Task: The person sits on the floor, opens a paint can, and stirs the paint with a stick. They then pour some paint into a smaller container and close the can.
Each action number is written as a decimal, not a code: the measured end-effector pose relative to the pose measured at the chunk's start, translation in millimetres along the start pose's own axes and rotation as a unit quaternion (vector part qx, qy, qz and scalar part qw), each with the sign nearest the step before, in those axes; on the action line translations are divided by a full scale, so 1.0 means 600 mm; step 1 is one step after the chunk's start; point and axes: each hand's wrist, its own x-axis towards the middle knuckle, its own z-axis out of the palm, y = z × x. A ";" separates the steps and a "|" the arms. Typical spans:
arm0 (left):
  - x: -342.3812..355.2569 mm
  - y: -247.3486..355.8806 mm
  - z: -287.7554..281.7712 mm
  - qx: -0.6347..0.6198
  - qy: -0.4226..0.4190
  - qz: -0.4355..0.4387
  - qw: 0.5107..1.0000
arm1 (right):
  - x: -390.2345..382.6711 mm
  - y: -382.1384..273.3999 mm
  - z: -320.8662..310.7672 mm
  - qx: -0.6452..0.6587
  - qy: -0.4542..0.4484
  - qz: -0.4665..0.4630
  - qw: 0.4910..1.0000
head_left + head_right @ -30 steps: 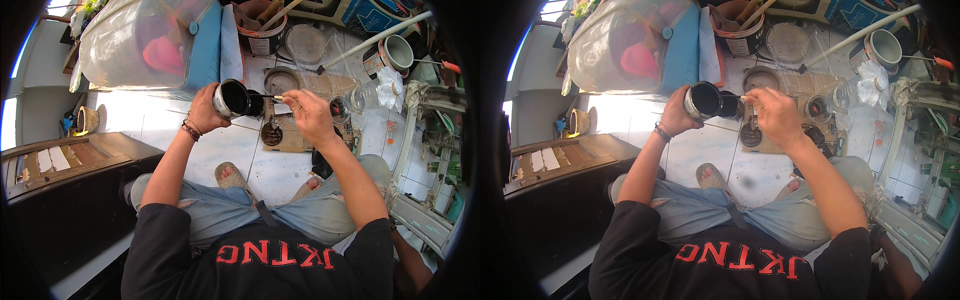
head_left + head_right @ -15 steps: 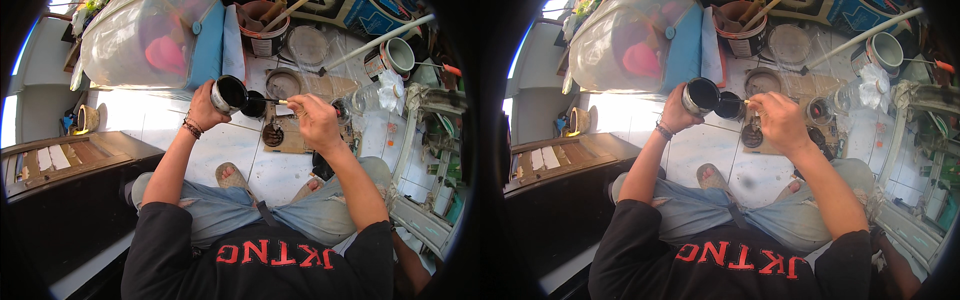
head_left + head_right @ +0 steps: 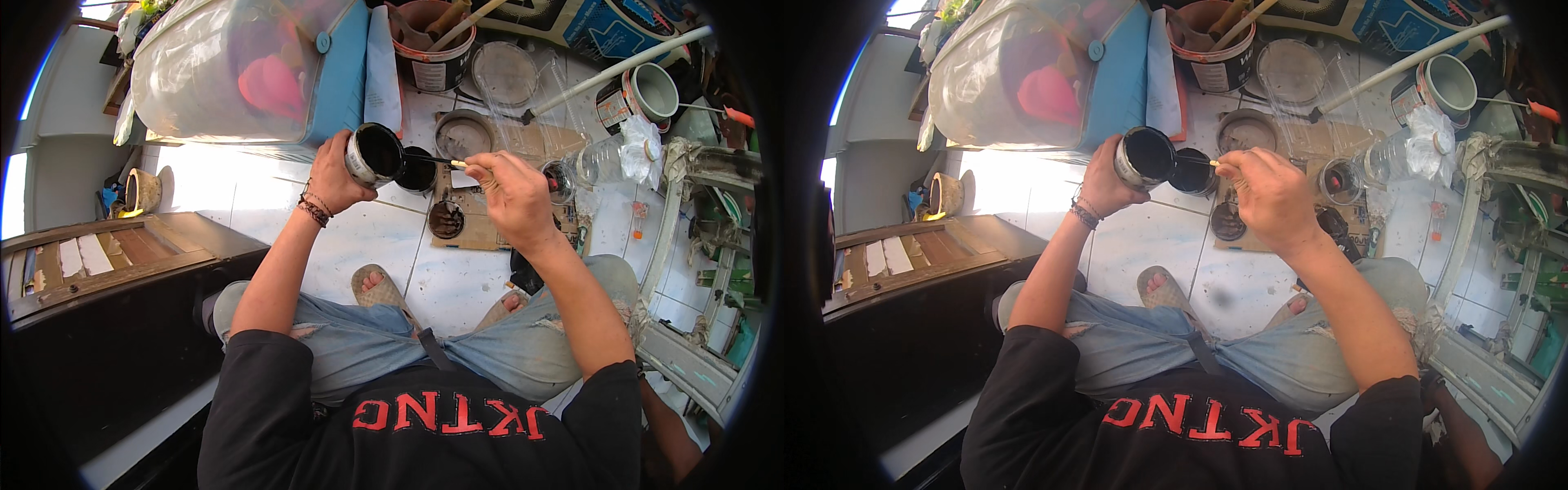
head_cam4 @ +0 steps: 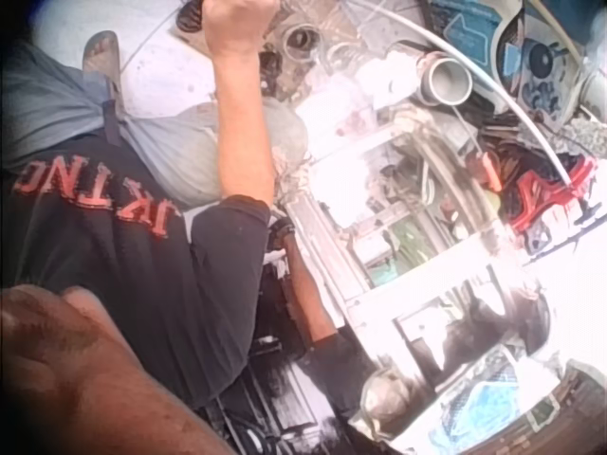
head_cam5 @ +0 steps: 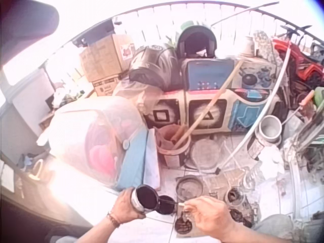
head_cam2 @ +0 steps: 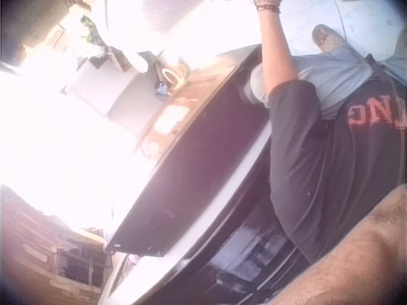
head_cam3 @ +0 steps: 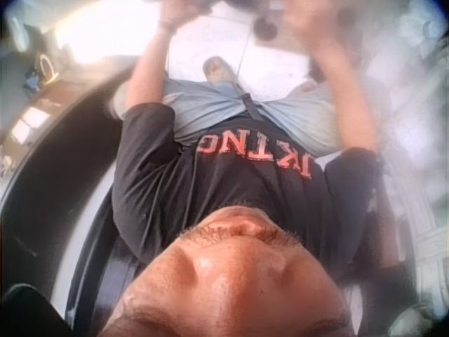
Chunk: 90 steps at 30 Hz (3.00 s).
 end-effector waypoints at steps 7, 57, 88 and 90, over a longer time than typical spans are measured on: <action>0.001 -0.003 0.002 0.005 0.012 0.015 1.000 | 0.000 0.000 -0.003 0.015 -0.004 0.004 1.000; 0.000 0.006 -0.011 -0.007 -0.033 0.011 0.999 | 0.011 0.008 0.006 0.145 0.035 0.278 0.949; -0.006 0.000 -0.025 -0.074 -0.022 -0.028 0.997 | 0.013 0.017 0.033 -0.019 0.026 0.105 0.994; -0.007 -0.005 -0.024 -0.076 -0.021 -0.018 0.997 | 0.017 0.013 0.034 -0.019 0.029 0.099 0.994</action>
